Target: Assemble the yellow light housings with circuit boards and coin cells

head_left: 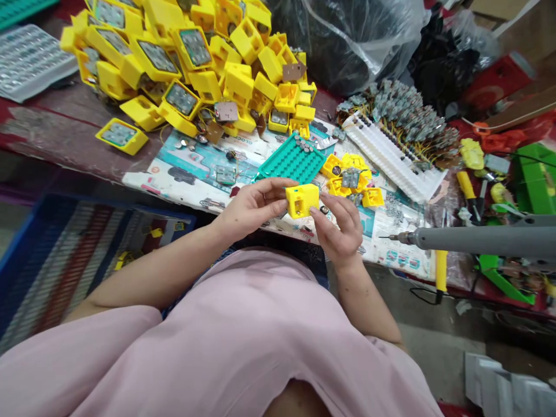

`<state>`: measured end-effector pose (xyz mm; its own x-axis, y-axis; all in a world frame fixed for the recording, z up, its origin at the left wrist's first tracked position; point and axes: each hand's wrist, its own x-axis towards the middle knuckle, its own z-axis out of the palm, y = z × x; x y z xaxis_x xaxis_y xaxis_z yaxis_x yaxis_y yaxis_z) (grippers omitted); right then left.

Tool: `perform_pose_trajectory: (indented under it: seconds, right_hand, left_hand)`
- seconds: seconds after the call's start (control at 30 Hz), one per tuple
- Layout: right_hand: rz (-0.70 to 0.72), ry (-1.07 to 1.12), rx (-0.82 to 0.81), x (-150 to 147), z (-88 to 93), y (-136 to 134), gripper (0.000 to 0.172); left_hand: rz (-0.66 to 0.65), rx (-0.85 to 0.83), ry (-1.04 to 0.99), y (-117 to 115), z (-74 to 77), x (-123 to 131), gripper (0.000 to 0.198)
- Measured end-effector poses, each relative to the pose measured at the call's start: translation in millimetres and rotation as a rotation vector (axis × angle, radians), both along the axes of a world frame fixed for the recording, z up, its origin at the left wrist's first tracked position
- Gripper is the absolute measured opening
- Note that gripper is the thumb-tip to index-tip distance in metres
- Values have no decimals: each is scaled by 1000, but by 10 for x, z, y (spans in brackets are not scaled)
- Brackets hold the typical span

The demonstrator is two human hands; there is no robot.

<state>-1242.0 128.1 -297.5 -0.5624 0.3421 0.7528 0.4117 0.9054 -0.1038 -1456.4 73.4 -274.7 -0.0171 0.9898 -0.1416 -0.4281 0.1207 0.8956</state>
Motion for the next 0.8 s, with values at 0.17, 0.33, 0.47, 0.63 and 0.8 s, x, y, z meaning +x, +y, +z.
perform_pose_trajectory:
  seconds: [0.17,0.33,0.47,0.63,0.8]
  right_hand:
    - [88,53,-171,-32,-21,-51,50]
    - [82,120,-326,-140,47,-116,51]
    - [25,143,-364,-210,122,-117,54]
    - [59,109,-348,-250,216,-100,58]
    - [61,105,-339,-223,246,-88,55]
  left_hand:
    - [29,-23,-58,4,-61,21,39]
    - [40,-73,-134,6,-116,57,42]
    - [21,-62,-149,-10,-121,73,44]
    - [-22,-81,-187,1,-157,70,48]
    - [-43,-63,-112,-16,-132,30,49]
